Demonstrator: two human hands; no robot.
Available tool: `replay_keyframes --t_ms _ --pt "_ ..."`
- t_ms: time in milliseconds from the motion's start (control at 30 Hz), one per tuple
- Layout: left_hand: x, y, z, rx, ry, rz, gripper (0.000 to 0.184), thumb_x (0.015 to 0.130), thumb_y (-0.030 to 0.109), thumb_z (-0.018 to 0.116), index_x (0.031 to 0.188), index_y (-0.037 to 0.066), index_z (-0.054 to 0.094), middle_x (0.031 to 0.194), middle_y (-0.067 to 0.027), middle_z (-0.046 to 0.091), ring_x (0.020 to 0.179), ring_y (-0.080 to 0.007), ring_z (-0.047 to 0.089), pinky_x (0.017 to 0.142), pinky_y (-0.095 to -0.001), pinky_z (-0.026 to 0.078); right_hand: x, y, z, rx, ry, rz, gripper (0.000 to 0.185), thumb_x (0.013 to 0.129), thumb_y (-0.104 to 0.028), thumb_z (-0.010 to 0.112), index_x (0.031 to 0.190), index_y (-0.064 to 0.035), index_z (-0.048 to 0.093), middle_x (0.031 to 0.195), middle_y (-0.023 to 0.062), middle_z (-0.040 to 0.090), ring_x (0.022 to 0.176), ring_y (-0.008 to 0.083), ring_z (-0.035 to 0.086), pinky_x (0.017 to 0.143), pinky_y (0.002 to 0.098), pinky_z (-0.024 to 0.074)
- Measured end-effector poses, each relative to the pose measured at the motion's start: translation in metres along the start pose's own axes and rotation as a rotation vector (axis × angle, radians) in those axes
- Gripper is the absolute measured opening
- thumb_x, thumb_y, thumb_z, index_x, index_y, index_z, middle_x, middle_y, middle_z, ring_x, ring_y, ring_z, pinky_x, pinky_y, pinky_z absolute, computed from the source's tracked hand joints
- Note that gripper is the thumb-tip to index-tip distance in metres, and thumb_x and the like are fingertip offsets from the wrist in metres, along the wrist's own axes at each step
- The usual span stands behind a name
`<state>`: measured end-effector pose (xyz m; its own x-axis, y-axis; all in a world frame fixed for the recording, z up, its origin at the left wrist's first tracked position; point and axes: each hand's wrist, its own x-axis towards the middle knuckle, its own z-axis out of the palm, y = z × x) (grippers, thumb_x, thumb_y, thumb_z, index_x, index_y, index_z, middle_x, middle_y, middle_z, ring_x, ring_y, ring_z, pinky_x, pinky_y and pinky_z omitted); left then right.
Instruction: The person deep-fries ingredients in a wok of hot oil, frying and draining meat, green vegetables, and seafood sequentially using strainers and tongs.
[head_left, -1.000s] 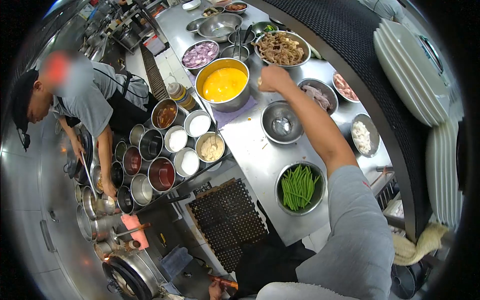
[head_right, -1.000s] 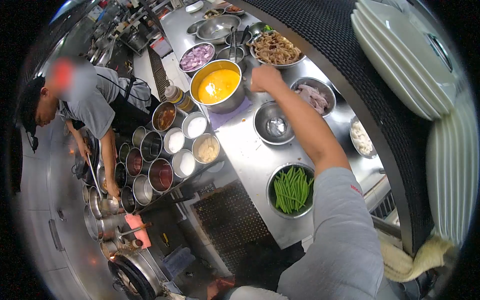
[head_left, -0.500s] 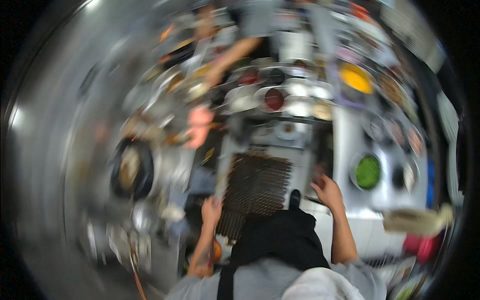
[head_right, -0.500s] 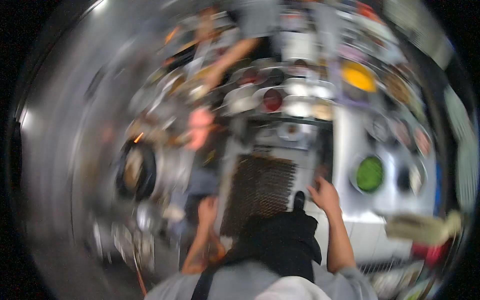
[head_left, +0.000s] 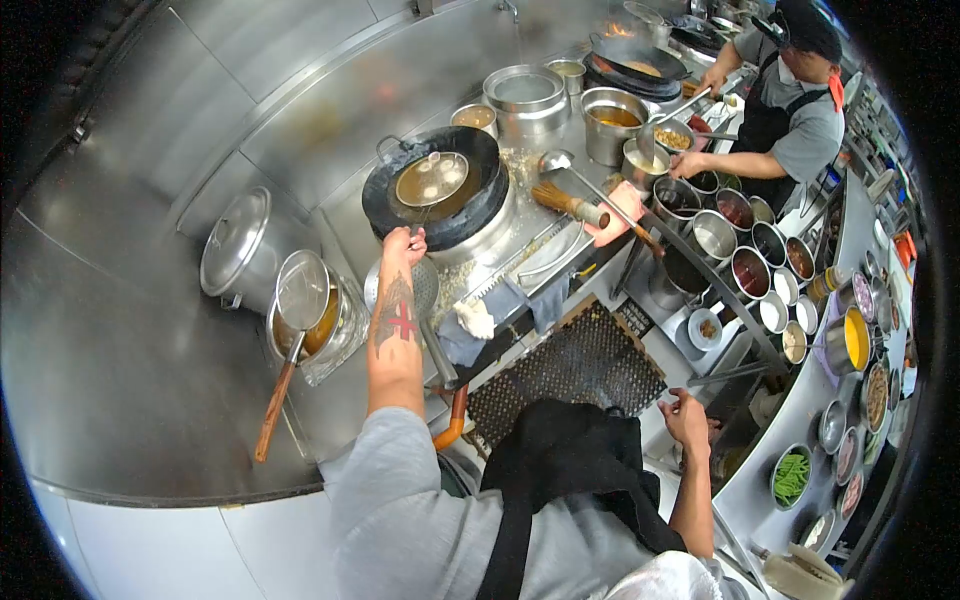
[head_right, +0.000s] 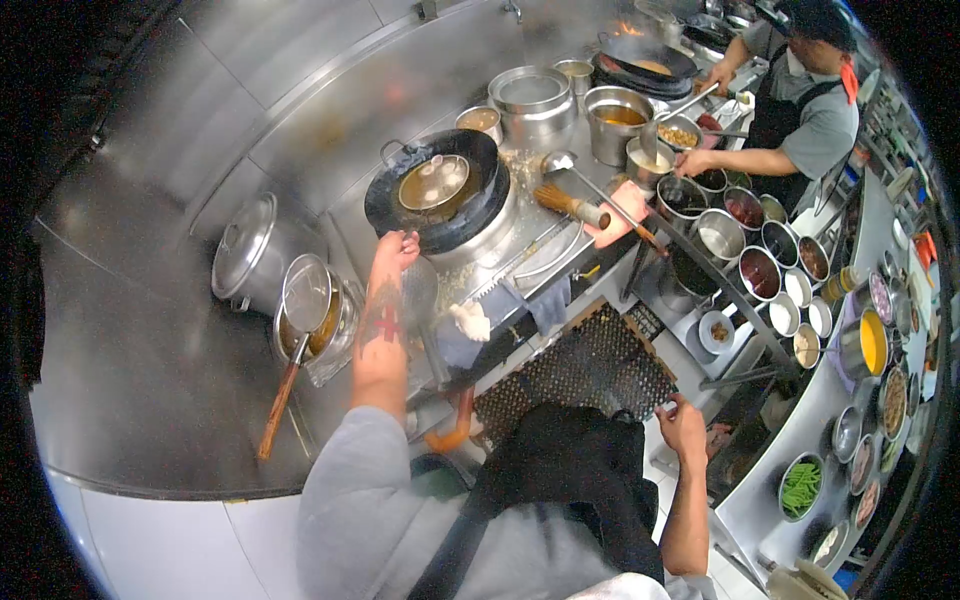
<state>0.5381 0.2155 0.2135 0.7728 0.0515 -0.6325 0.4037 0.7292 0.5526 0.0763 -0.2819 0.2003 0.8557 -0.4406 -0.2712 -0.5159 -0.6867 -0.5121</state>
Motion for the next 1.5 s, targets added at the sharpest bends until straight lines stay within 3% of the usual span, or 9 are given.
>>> replay_keyframes --t_ms 100,333,500,733,833,1000,1100,1267,1500 --pt "0.0 -0.015 0.03 0.04 -0.176 0.116 0.014 0.082 -0.006 0.03 0.09 0.004 0.036 0.073 -0.0161 0.047 0.044 -0.016 0.034 0.038 -0.0287 0.026 0.033 -0.035 -0.005 -0.037 -0.051 -0.101 0.042 0.077 -0.031 0.069 0.109 -0.0041 0.062 0.08 0.018 0.066 0.079 0.0336 0.064 0.071 0.0414 0.0491" --pt "-0.047 -0.039 0.034 0.037 -0.085 0.122 0.007 0.093 0.008 0.033 0.098 0.004 0.036 0.072 -0.0131 0.046 0.045 -0.0127 0.032 0.037 -0.0267 0.025 0.238 -0.098 0.011 -0.159 0.184 -0.427 0.057 0.076 -0.027 0.067 0.121 0.0033 0.048 0.118 0.0254 0.053 0.11 0.0402 0.052 0.089 0.0444 0.0451" --pt "-0.037 -0.041 0.045 -0.032 -0.056 0.071 0.011 0.097 0.011 0.032 0.102 0.003 0.036 0.074 -0.0124 0.047 0.044 -0.0107 0.03 0.037 -0.0238 0.025 0.406 -0.088 0.049 -0.255 -0.017 -0.239 0.031 0.084 -0.018 0.05 0.109 0.0004 0.053 0.109 0.0246 0.058 0.103 0.0386 0.057 0.086 0.0458 0.0467" --pt "-0.11 -0.086 0.045 0.07 0.019 0.119 0.009 0.098 0.013 0.036 0.102 0.005 0.038 0.07 -0.0089 0.046 0.043 -0.008 0.029 0.035 -0.0225 0.024 0.361 -0.181 -0.006 0.248 -0.163 -0.484 0.027 0.084 -0.024 0.055 0.089 0.0022 0.052 0.073 0.0211 0.06 0.071 0.031 0.063 0.068 0.0418 0.049" --pt "-0.099 -0.086 0.048 0.127 0.053 0.203 0.013 0.098 0.016 0.036 0.108 0.008 0.041 0.071 -0.0066 0.047 0.044 -0.0073 0.03 0.036 -0.0215 0.025 0.326 -0.25 -0.039 0.416 -0.522 -0.306 0.036 0.087 -0.022 0.056 0.11 0.0061 0.053 0.087 0.0195 0.065 0.079 0.0347 0.064 0.073 0.0404 0.0493" --pt "-0.105 -0.077 0.059 0.278 -0.037 0.389 0.021 0.098 0.019 0.039 0.117 0.009 0.043 0.071 -0.0054 0.047 0.045 -0.0071 0.031 0.036 -0.0211 0.025 0.302 -0.338 -0.007 0.285 0.005 -0.856 0.052 0.085 -0.022 0.057 0.126 0.0069 0.043 0.098 0.0343 0.057 0.089 0.0468 0.059 0.076 0.0452 0.0488" --pt "-0.105 -0.071 0.06 0.262 -0.089 0.376 0.025 0.098 0.019 0.041 0.121 0.011 0.042 0.07 -0.0065 0.047 0.046 -0.0082 0.033 0.037 -0.022 0.027 0.268 -0.373 0.014 0.153 0.06 -0.836 0.042 0.087 -0.02 0.054 0.117 0.0084 0.049 0.087 0.0305 0.062 0.071 0.0411 0.063 0.065 0.0441 0.05" --pt "-0.064 -0.067 0.015 0.187 -0.11 0.205 0.024 0.097 0.016 0.04 0.121 0.011 0.04 0.072 -0.0079 0.047 0.048 -0.0098 0.036 0.038 -0.0224 0.027 0.253 -0.409 0.023 1.59 -1.305 0.384 0.015 0.091 -0.01 0.043 0.088 0.0044 0.044 0.059 -0.0002 0.044 0.044 0.0081 0.044 0.038 0.0196 0.0377" --pt "-0.02 -0.075 -0.047 0.022 -0.196 0.243 0.028 0.089 0.007 0.051 0.116 0.01 0.045 0.093 -0.0186 0.058 0.053 -0.015 0.047 0.04 -0.0253 0.04 0.215 -0.325 -0.005 1.869 -1.324 0.237 0.022 0.091 -0.009 0.043 0.108 0.0044 0.046 0.071 -0.0021 0.044 0.047 0.002 0.038 0.034 0.0147 0.0343"
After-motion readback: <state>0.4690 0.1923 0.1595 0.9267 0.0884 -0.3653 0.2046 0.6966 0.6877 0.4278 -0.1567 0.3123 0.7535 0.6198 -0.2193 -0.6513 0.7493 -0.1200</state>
